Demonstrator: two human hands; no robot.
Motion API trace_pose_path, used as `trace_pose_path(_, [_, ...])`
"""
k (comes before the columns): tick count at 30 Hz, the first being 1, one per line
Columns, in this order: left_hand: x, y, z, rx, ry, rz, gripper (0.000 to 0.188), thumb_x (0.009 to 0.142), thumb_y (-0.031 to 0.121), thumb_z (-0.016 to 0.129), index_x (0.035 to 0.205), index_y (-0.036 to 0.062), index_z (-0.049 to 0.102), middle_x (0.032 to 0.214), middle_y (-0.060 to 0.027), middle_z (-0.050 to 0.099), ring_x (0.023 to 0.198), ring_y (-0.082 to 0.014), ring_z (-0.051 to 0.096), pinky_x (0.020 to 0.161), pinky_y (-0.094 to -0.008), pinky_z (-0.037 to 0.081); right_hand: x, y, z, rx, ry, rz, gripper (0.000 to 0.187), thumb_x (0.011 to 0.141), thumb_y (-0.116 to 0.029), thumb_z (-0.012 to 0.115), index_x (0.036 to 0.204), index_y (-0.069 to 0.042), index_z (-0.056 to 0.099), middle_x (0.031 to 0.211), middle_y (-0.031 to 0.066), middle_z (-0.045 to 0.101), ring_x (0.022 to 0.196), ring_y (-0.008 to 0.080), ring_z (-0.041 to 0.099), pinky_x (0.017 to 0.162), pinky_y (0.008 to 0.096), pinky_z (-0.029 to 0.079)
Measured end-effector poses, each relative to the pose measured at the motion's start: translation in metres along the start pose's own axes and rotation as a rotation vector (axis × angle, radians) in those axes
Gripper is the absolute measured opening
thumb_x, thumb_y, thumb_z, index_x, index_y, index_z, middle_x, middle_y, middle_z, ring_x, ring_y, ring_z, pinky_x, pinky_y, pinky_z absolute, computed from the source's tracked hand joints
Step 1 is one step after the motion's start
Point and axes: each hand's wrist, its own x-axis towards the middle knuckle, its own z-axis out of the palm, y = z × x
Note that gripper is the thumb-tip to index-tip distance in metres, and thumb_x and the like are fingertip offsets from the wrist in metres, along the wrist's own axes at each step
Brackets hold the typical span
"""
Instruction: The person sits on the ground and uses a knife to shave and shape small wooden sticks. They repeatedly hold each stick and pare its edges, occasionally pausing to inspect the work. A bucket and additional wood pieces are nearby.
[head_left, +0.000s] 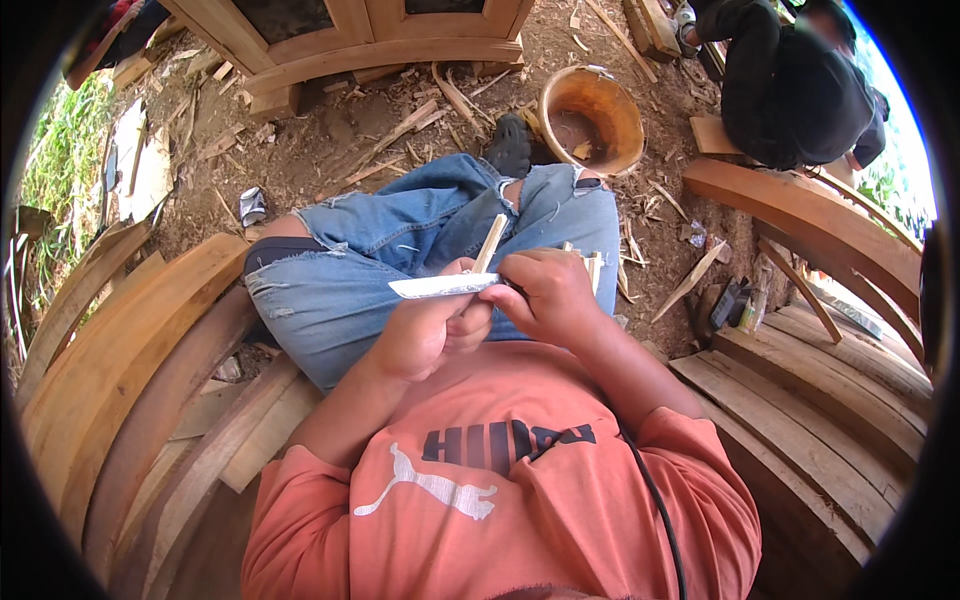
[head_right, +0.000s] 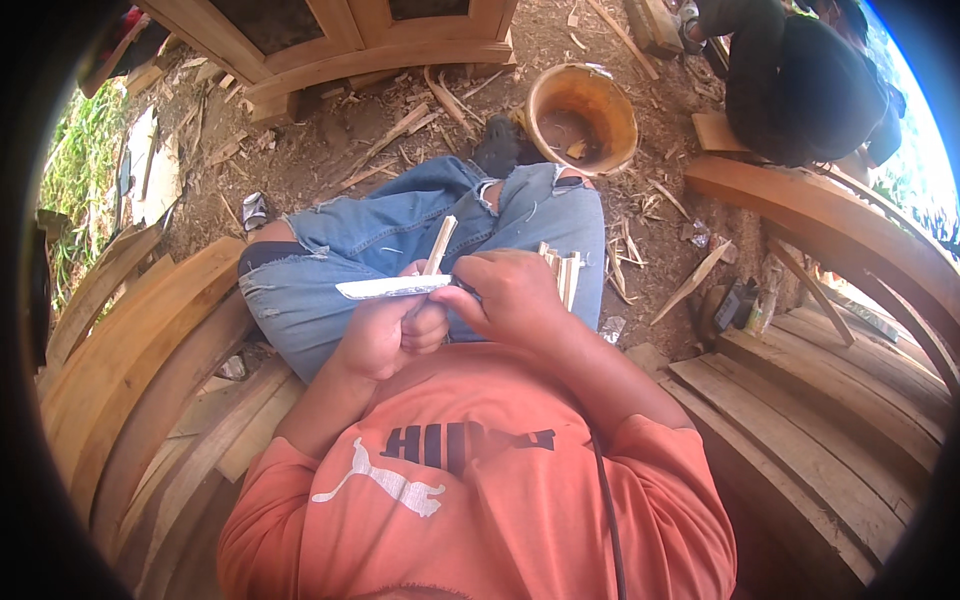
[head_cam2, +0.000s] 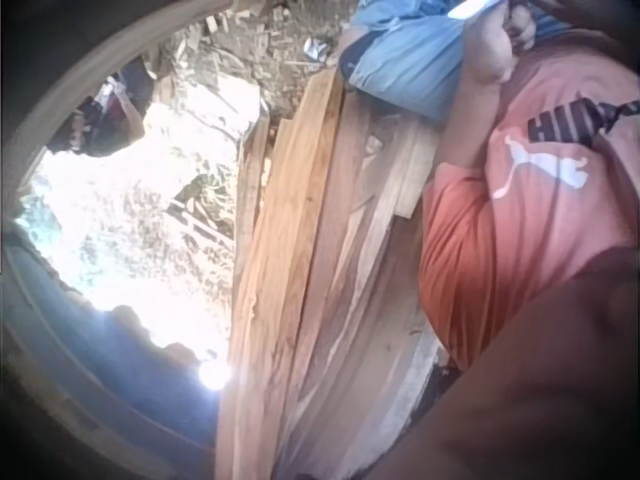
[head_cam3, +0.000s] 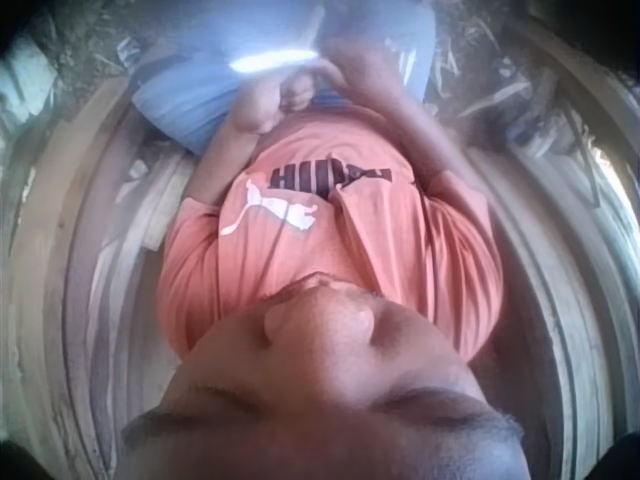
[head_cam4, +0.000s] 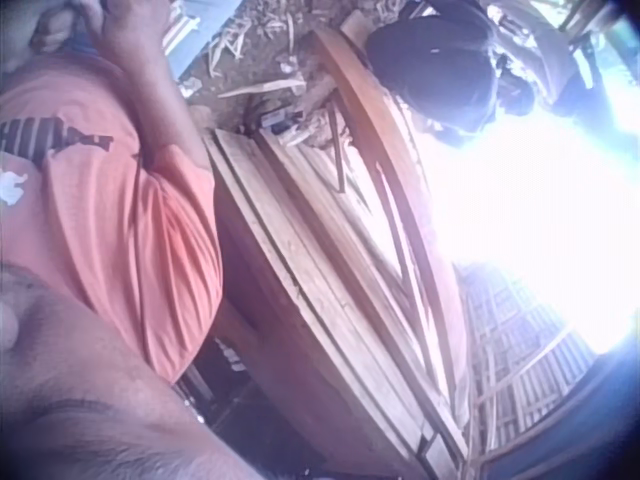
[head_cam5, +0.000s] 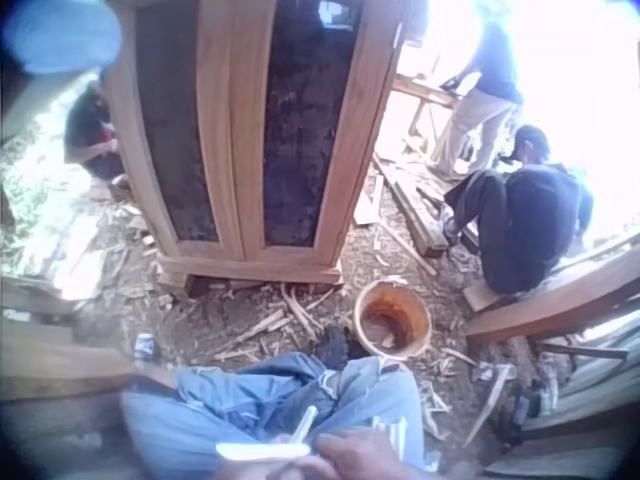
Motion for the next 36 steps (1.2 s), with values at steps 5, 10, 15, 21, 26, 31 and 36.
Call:
trace_pose_path(5, [0.008, -0.003, -0.003, 0.077, -0.003, 0.034, 0.034, 0.119, 0.028, 0.037, 0.137, 0.0094, 0.059, 0.071, 0.0073, 0.032, 0.058, -0.0053, 0.029, 0.053, -0.0238, 0.023, 0.012, 0.031, -0.005, -0.064, 0.032, -0.037, 0.040, 0.092, -0.047, 0.078, 0.080, -0.009, 0.067, 0.071, 0.0109, 0.063, 0.068, 0.0370, 0.064, 0.060, 0.0485, 0.048])
trace_pose_path(10, [0.009, 0.006, 0.004, 0.037, -0.023, 0.036, 0.027, 0.118, 0.030, 0.042, 0.129, 0.0106, 0.057, 0.071, 0.0065, 0.033, 0.059, -0.0062, 0.029, 0.053, -0.0241, 0.024, 0.026, 0.031, -0.016, -0.131, 0.090, -0.097, 0.038, 0.095, -0.045, 0.077, 0.082, -0.009, 0.072, 0.072, 0.0114, 0.066, 0.067, 0.0339, 0.066, 0.061, 0.0449, 0.050])
trace_pose_path(15, [-0.024, -0.010, -0.013, 0.031, -0.076, 0.011, 0.021, 0.116, 0.034, 0.050, 0.118, 0.0132, 0.053, 0.069, 0.0048, 0.034, 0.057, -0.0073, 0.030, 0.052, -0.0244, 0.025, 0.025, 0.142, -0.108, 0.063, 0.543, 0.668, 0.042, 0.108, -0.043, 0.065, 0.099, -0.003, 0.078, 0.069, 0.0113, 0.062, 0.065, 0.0126, 0.056, 0.064, 0.0351, 0.047])
trace_pose_path(21, [-0.021, 0.008, -0.011, 0.089, 0.014, 0.152, 0.022, 0.116, 0.034, 0.048, 0.117, 0.0128, 0.054, 0.069, 0.0037, 0.033, 0.058, -0.0073, 0.028, 0.052, -0.0239, 0.025, 0.025, 0.041, -0.066, -0.144, 0.249, 0.343, 0.037, 0.104, -0.036, 0.069, 0.085, -0.004, 0.070, 0.067, 0.0152, 0.063, 0.060, 0.0320, 0.061, 0.060, 0.0432, 0.048])
trace_pose_path(26, [-0.014, 0.009, 0.002, 0.096, 0.142, 0.096, 0.021, 0.116, 0.029, 0.044, 0.110, 0.0115, 0.054, 0.068, 0.0056, 0.037, 0.054, -0.0048, 0.029, 0.050, -0.0233, 0.022, 0.016, -0.020, -0.011, -0.029, 0.042, 0.007, 0.034, 0.095, -0.037, 0.077, 0.086, -0.005, 0.069, 0.073, 0.0154, 0.064, 0.069, 0.0391, 0.065, 0.061, 0.0484, 0.049])
trace_pose_path(31, [-0.015, 0.005, 0.001, 0.181, 0.109, 0.077, 0.019, 0.116, 0.031, 0.044, 0.116, 0.0143, 0.053, 0.067, 0.0060, 0.037, 0.054, -0.0043, 0.031, 0.050, -0.0228, 0.024, 0.012, -0.020, 0.003, -0.043, 0.050, -0.017, 0.038, 0.095, -0.042, 0.076, 0.085, -0.006, 0.069, 0.075, 0.0144, 0.065, 0.070, 0.0386, 0.066, 0.060, 0.0487, 0.049])
trace_pose_path(36, [-0.016, -0.003, 0.003, 0.180, 0.045, 0.121, 0.022, 0.118, 0.034, 0.042, 0.115, 0.0143, 0.053, 0.068, 0.0061, 0.037, 0.055, -0.0061, 0.028, 0.052, -0.0248, 0.023, 0.016, 0.005, -0.010, -0.128, 0.063, -0.002, 0.040, 0.099, -0.043, 0.072, 0.086, -0.006, 0.069, 0.071, 0.0159, 0.064, 0.067, 0.0407, 0.065, 0.061, 0.0490, 0.049])
